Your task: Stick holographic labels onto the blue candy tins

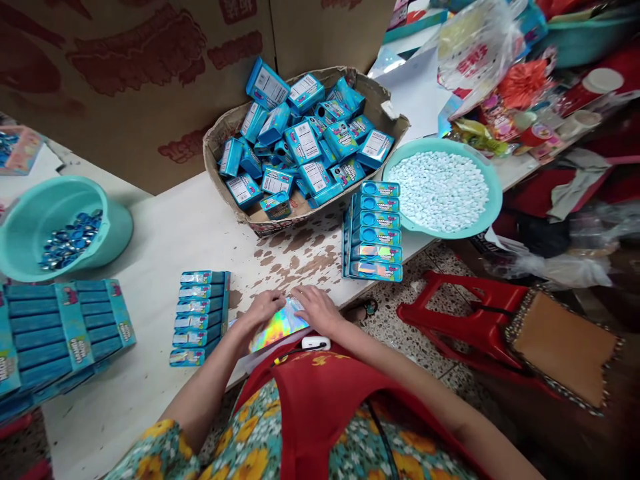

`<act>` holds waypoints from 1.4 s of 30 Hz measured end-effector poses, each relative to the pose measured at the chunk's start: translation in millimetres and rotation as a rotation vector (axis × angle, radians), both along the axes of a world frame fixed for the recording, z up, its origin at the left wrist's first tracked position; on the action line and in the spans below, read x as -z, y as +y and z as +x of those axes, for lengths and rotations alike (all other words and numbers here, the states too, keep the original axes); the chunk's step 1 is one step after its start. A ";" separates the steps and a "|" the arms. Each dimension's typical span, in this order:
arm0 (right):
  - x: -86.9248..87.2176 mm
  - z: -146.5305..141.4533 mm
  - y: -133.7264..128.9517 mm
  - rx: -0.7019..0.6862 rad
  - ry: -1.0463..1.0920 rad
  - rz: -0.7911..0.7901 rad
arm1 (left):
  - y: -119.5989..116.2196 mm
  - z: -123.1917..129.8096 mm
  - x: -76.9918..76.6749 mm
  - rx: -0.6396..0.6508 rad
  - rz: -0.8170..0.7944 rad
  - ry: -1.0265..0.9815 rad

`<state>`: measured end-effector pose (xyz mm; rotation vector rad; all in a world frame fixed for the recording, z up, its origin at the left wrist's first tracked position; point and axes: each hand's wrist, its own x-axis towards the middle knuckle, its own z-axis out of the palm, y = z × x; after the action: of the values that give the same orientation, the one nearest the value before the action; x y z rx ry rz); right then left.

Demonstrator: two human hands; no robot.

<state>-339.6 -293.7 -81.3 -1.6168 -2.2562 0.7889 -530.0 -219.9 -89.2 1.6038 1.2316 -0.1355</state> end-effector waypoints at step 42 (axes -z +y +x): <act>-115.4 150.9 62.5 1.151 0.399 0.306 | 110.5 179.3 -138.5 0.135 0.079 -0.588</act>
<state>-188.7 -231.2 34.1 -1.9534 -0.8401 0.3507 -350.7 -109.4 49.3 1.6343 0.6804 0.2874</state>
